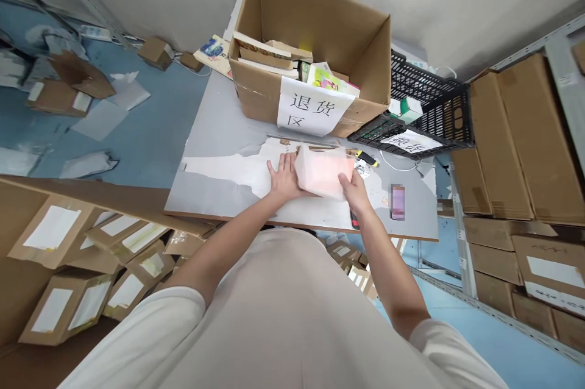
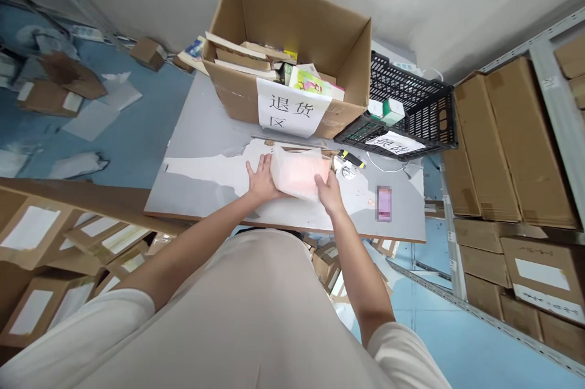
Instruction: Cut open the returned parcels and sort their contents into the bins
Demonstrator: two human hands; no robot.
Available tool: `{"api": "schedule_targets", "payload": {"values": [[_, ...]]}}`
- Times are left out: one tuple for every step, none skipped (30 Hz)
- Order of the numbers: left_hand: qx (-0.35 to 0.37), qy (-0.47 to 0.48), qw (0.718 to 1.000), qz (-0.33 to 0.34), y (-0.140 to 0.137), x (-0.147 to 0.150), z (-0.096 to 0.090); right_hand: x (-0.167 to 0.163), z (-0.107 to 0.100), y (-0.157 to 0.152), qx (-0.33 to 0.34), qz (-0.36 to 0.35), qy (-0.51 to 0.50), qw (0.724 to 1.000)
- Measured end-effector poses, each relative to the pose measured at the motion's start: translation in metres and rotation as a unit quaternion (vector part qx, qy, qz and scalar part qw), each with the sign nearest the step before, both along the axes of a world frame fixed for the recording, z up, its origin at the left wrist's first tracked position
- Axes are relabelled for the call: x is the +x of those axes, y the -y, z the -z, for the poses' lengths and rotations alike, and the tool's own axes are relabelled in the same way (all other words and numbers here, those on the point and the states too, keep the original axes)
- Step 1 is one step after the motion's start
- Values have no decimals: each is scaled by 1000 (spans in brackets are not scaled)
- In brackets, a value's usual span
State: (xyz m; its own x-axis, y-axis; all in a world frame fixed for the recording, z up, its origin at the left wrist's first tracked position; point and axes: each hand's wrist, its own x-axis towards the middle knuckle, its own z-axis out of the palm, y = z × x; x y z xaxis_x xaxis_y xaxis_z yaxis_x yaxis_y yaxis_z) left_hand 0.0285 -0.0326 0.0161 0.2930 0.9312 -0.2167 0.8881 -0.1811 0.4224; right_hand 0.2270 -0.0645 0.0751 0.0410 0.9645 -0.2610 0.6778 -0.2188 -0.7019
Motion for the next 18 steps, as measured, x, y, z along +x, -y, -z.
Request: {"api": "schedule_targets", "payload": {"values": [[3, 18, 1000, 5, -2, -2, -4, 4, -12, 10, 25, 39, -49, 998], [10, 37, 999, 14, -3, -5, -8, 7, -23, 20, 50, 76, -95, 991], [20, 59, 998, 22, -1, -10, -14, 10, -34, 30, 75, 107, -133, 982], [34, 85, 996, 23, 4, -16, -21, 11, -43, 38, 96, 130, -158, 974], [45, 119, 992, 15, 11, -24, -28, 11, -50, 45, 117, 153, -175, 966], [47, 161, 986, -3, 21, -33, -36, 9, -55, 50, 139, 177, -187, 956], [37, 214, 976, -31, 33, -41, -43, 5, -59, 55, 161, 203, -194, 946], [7, 280, 958, -60, 45, -48, -50, -3, -61, 59, 182, 227, -195, 936], [-44, 356, 930, -82, 58, -53, -57, -13, -61, 61, 201, 249, -193, 928], [-104, 432, 892, -87, 69, -56, -63, -26, -59, 64, 217, 265, -190, 920], [-164, 498, 849, -70, 78, -54, -69, -40, -57, 66, 228, 272, -189, 915], [-208, 549, 808, -50, 85, -51, -75, -55, -53, 69, 231, 267, -196, 915], [-216, 589, 777, -55, 88, -45, -80, -69, -50, 72, 226, 247, -209, 919], [-198, 619, 756, -82, 89, -39, -84, -80, -46, 75, 214, 214, -226, 926], [-169, 638, 742, -120, 87, -35, -87, -88, -44, 78, 202, 175, -240, 933], [-137, 647, 733, -158, 84, -33, -89, -93, -44, 80, 200, 143, -243, 938], [-110, 648, 730, -188, 81, -34, -90, -93, -46, 81, 213, 126, -231, 941], [-91, 643, 732, -203, 77, -38, -89, -89, -50, 81, 243, 132, -204, 939]]}}
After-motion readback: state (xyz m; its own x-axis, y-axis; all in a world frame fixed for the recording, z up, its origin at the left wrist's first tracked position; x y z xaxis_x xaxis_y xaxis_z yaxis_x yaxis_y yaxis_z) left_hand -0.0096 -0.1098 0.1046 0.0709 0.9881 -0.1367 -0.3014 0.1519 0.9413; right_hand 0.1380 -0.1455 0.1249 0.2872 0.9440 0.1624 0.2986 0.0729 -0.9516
